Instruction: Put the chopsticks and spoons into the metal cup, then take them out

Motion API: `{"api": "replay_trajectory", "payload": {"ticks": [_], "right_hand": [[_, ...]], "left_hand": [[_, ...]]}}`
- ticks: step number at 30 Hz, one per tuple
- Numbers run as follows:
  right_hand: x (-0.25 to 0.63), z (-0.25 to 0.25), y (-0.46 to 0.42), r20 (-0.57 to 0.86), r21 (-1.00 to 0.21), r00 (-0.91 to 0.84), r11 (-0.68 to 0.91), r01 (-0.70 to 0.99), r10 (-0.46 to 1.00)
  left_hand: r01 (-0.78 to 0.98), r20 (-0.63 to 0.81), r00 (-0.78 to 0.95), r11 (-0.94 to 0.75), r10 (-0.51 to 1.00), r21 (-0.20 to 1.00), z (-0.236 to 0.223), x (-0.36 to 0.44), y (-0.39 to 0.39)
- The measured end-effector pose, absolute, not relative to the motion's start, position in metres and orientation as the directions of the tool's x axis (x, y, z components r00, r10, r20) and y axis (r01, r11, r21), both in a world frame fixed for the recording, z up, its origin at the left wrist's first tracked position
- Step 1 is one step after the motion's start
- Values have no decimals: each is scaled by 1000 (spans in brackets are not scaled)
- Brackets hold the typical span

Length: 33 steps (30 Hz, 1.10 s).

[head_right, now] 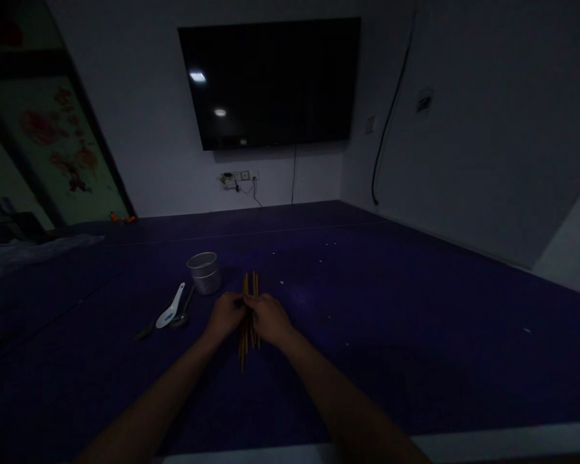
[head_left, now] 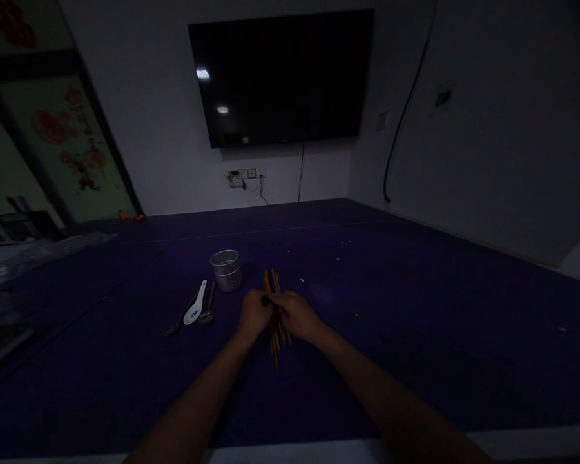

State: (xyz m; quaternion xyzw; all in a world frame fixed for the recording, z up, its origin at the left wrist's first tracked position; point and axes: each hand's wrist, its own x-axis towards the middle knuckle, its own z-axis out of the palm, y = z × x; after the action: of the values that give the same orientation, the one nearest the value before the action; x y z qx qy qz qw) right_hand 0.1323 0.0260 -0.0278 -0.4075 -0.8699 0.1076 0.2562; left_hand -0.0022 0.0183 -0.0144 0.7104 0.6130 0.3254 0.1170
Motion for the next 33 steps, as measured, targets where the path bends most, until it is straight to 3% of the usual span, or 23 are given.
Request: {"api": "replay_trajectory", "payload": {"ticks": [9,13,22,33], "right_hand": [[131,-24,21,335,-361,-551,644,675,765],[131,-26,24,360,-406,-540,649,643,761],[136,-23,29,412,-615,-417,585,529,810],[132,-26,29,440,-658,-436,613,438,785]], "left_hand": [[838,392,67,-265,917,477,-27,-6,30],[835,393,94,-287,915,470,-28,-8,33],[778,334,151,-320,930,540,-25,-14,30],[681,345,187,-374,920,629,-25,-12,33]]}}
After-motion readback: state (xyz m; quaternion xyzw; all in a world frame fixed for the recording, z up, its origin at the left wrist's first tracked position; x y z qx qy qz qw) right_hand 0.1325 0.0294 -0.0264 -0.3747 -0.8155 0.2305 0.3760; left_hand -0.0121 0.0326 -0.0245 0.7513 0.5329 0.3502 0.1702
